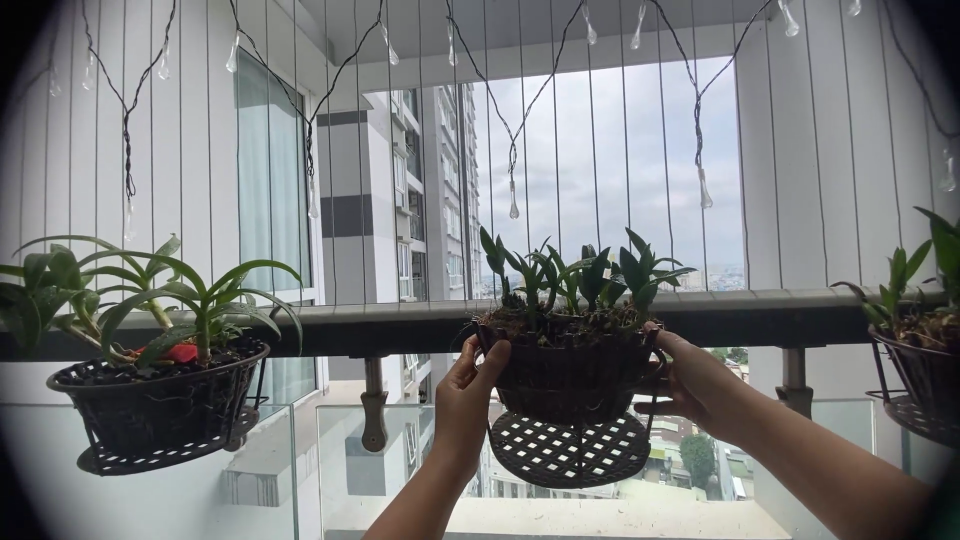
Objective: Watering orchid plants on a balcony using a pressure sprayer and hanging them back on a rack.
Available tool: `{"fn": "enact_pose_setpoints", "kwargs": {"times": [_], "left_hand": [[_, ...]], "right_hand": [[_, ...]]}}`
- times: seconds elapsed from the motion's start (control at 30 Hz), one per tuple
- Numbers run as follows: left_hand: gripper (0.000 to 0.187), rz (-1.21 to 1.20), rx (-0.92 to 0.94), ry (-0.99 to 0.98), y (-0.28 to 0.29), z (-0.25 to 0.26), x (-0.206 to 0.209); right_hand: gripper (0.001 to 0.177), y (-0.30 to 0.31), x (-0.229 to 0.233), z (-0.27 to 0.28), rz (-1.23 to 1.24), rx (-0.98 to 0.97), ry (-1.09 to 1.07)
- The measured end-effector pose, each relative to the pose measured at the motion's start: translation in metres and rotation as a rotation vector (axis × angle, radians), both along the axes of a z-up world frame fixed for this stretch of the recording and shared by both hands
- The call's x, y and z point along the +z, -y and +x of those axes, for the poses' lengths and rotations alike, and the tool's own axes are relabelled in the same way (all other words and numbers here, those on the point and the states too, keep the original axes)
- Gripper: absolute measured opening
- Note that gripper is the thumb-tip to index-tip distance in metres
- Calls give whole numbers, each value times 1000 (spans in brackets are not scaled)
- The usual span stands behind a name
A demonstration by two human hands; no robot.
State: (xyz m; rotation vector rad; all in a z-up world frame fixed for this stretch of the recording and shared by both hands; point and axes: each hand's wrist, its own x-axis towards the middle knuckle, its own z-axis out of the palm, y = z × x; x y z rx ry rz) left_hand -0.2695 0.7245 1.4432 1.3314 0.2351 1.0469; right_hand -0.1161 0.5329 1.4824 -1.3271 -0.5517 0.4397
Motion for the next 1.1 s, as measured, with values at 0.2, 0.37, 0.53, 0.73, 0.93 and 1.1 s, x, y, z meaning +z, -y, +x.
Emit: {"fn": "enact_pose_setpoints", "kwargs": {"times": [0.2, 0.37, 0.53, 0.73, 0.93, 1.1], "left_hand": [[124, 63, 60, -94, -21, 7, -20], [129, 83, -23, -87, -37, 7, -27], [126, 59, -68, -188, -28, -2, -22], [116, 78, -107, -282, -26, -6, -21], [112, 128, -182, -333, -9, -20, -16], [111, 96, -171, -325, -11, -14, -19]], "right_hand": [[62, 2, -12, 10, -27, 3, 63], [88, 7, -21, 13, -97, 39, 114], [135, -8, -50, 61, -313, -44, 255], [89, 2, -41, 17, -170, 32, 367], [88, -3, -47, 25, -91, 28, 304], [87, -1, -46, 16, -86, 21, 284]]}}
